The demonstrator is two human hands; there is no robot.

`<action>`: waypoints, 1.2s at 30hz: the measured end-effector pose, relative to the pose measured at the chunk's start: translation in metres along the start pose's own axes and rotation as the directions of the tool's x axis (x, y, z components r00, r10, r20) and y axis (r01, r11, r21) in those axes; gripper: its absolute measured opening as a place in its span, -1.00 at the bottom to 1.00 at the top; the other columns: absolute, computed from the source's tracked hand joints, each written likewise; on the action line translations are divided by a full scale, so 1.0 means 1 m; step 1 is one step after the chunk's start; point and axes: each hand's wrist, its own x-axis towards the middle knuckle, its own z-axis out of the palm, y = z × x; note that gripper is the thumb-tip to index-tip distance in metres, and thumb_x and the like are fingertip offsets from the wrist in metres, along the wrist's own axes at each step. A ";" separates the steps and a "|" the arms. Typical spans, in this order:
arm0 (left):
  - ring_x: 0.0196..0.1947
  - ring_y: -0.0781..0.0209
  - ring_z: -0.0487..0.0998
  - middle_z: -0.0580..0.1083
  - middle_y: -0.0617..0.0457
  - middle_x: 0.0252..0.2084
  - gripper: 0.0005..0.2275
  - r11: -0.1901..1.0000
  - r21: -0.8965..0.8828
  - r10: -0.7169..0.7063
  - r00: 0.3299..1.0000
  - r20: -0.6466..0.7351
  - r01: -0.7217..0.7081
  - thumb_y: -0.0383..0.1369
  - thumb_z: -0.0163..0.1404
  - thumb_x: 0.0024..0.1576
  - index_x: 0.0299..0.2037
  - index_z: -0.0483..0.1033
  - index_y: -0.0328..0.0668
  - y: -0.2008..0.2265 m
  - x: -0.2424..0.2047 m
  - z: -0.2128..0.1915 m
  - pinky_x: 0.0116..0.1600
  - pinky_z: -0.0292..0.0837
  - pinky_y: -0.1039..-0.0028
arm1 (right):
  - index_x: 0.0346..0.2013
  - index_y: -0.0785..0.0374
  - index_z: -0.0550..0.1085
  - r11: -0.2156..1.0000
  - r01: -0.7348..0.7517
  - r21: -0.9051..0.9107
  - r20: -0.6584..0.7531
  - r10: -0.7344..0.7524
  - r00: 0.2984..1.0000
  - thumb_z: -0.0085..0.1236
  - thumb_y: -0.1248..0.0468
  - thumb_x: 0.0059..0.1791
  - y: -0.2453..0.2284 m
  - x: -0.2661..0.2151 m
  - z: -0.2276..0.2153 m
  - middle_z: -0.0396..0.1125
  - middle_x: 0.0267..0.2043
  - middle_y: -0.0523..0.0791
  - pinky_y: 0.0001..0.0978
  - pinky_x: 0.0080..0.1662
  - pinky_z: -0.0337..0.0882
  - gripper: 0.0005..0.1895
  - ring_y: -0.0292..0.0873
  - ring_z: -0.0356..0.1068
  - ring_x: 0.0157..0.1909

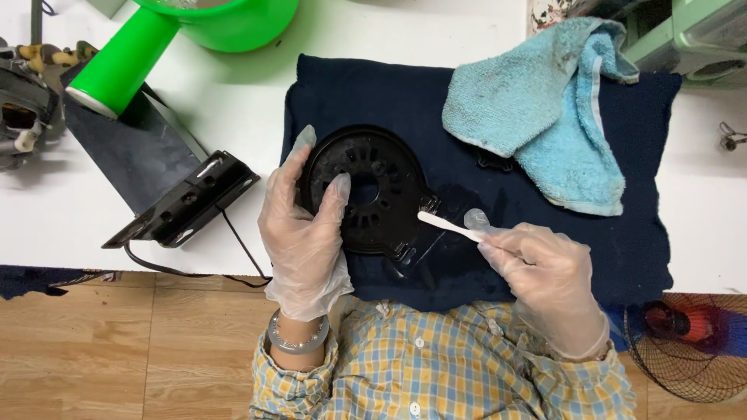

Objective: Cleaning a black plastic appliance component using a toothbrush, cleaning solution, and a cloth.

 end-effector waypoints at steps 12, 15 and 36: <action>-0.16 0.24 0.45 0.45 -0.06 -0.16 -0.62 0.998 -0.015 0.059 0.998 -0.037 -0.059 -0.50 0.21 -0.01 0.02 0.42 -0.26 0.006 0.000 0.004 -0.02 0.38 0.49 | -0.56 0.30 0.48 0.590 0.656 -0.470 0.360 -0.551 0.753 0.22 0.51 -0.17 0.000 0.010 -0.019 0.35 -0.49 -0.07 -0.39 -0.45 0.31 -0.89 -0.11 0.35 -0.42; 0.00 0.18 0.42 0.41 -0.10 -0.01 -0.65 0.999 -0.008 0.051 0.999 0.017 -0.051 -0.47 0.13 0.04 0.04 0.37 -0.25 0.005 -0.001 -0.001 0.14 0.33 0.45 | -0.51 0.28 0.46 0.627 0.672 -0.394 0.392 -0.547 0.740 0.23 0.46 -0.14 -0.007 0.010 -0.022 0.36 -0.45 -0.14 -0.52 -0.45 0.33 -0.89 -0.26 0.36 -0.42; 0.14 0.11 0.41 0.37 -0.13 0.13 -0.66 0.994 0.052 0.094 0.991 0.092 -0.099 -0.44 0.05 0.11 0.08 0.29 -0.21 0.000 -0.003 -0.005 0.26 0.35 0.41 | -0.58 0.28 0.46 0.741 0.581 -0.336 0.354 -0.472 0.807 0.26 0.43 -0.12 -0.006 0.017 -0.024 0.39 -0.52 -0.21 -0.70 -0.56 0.28 -0.83 -0.42 0.31 -0.55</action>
